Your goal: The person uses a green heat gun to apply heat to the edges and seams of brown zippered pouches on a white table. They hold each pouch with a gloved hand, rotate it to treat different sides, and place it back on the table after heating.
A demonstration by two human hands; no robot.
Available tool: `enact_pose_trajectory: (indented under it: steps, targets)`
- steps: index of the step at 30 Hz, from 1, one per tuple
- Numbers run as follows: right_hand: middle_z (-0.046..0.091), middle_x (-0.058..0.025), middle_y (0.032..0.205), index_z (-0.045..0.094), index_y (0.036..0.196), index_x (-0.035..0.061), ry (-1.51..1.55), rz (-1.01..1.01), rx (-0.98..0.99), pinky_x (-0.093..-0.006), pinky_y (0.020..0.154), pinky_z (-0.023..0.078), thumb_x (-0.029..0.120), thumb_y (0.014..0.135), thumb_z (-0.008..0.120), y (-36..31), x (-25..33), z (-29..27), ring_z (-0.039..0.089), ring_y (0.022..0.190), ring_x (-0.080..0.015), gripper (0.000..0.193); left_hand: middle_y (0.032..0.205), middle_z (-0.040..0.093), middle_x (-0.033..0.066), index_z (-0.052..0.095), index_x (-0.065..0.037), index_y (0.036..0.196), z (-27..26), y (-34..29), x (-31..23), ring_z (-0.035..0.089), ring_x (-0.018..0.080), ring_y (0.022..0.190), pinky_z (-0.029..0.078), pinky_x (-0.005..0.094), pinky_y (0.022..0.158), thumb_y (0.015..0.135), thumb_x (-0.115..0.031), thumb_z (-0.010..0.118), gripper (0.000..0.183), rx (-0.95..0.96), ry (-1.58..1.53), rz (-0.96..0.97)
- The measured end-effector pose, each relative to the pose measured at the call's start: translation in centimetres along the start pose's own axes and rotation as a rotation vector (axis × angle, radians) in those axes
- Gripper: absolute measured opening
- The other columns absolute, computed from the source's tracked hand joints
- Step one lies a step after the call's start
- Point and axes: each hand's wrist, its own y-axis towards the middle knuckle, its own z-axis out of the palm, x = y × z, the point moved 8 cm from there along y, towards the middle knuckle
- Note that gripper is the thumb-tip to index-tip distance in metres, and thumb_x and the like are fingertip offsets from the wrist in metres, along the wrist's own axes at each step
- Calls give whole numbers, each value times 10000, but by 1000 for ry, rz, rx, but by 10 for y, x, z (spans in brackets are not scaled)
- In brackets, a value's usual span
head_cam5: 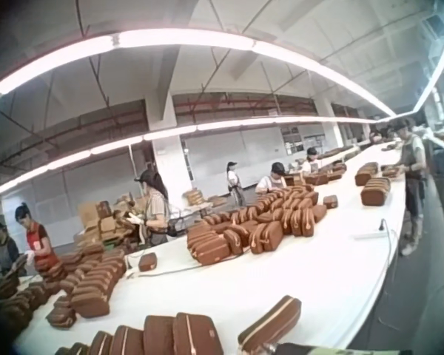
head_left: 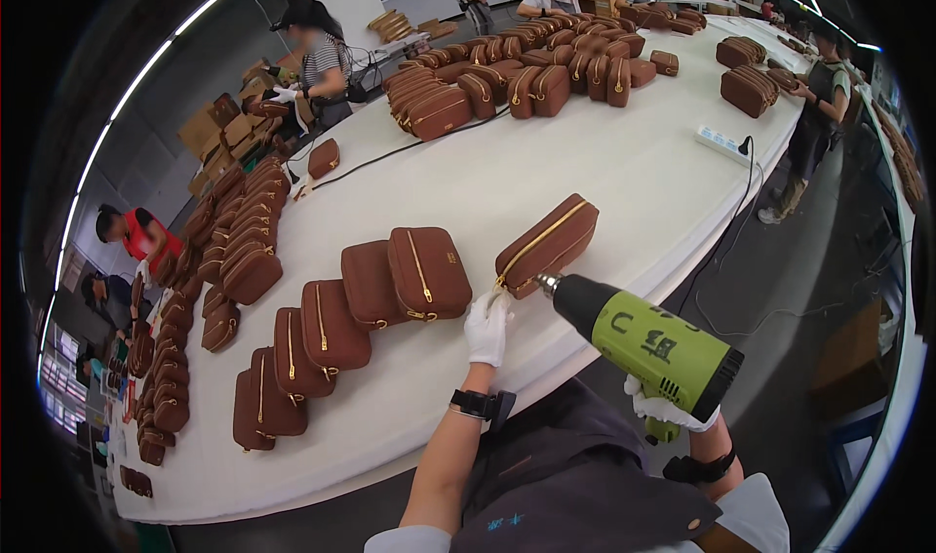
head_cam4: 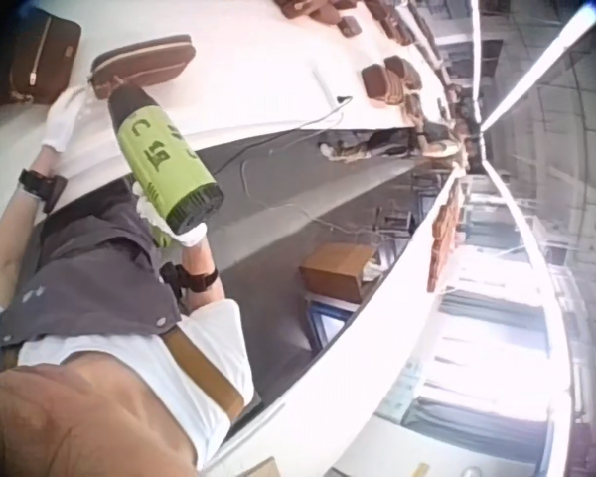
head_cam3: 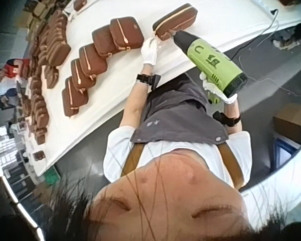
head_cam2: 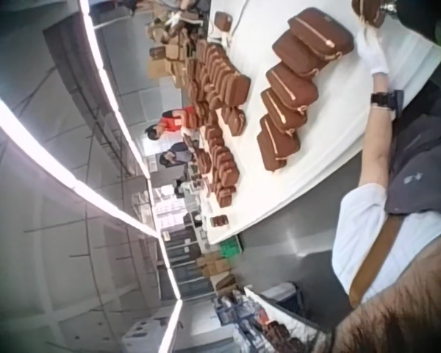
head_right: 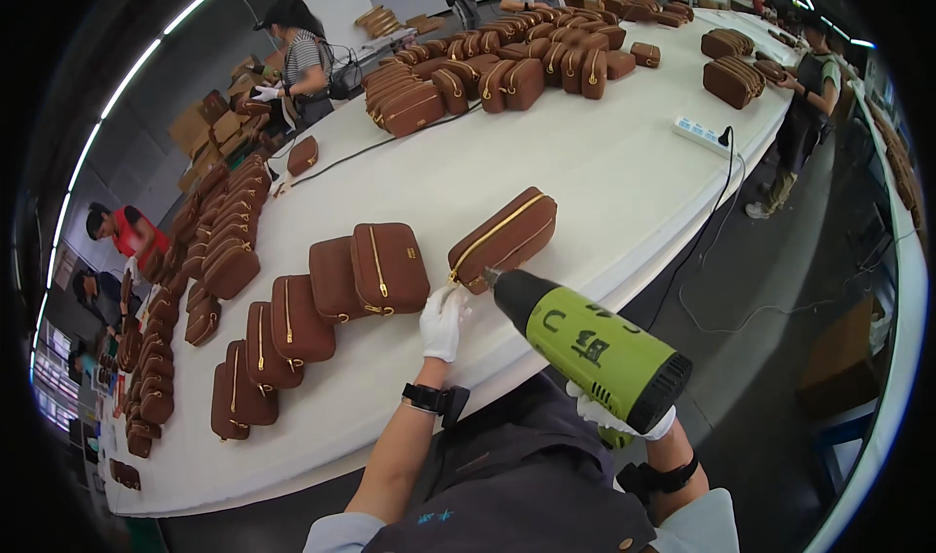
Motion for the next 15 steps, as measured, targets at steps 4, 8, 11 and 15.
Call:
enact_pose_trajectory:
  steps: [4, 8, 11, 15]
  targets:
    - [648, -58, 986, 574, 1205, 53, -68, 122, -65, -280, 707, 544, -50, 785, 725, 15, 4, -5, 634, 829, -129, 458, 1195, 583, 103, 541, 5, 1272, 9, -4, -34, 632, 211, 975, 531, 311, 870, 859, -121, 695, 458, -94, 438, 285]
    - [657, -156, 979, 549, 1231, -3, -68, 20, 27, -304, 639, 558, -24, 730, 739, 14, 6, 5, 651, 759, -181, 536, 1189, 600, 133, 507, -1, 1292, 18, 15, -34, 646, 261, 980, 526, 335, 898, 790, -111, 752, 568, -89, 138, 256]
    - [654, -214, 1043, 506, 1281, -7, 398, 282, -22, -330, 695, 577, -4, 815, 696, 11, -7, 14, 671, 851, -210, 503, 1132, 630, 143, 507, 5, 1265, 33, 42, 5, 654, 271, 967, 533, 350, 891, 742, -119, 789, 606, 90, -707, -186]
    - [650, -224, 1072, 511, 1289, -7, 92, 201, -18, -331, 730, 573, 81, 876, 674, 5, -13, -4, 673, 896, -246, 452, 1082, 653, 113, 584, -16, 1131, 44, 30, -26, 661, 228, 954, 551, 343, 846, 673, -71, 831, 523, 6, -9, 225]
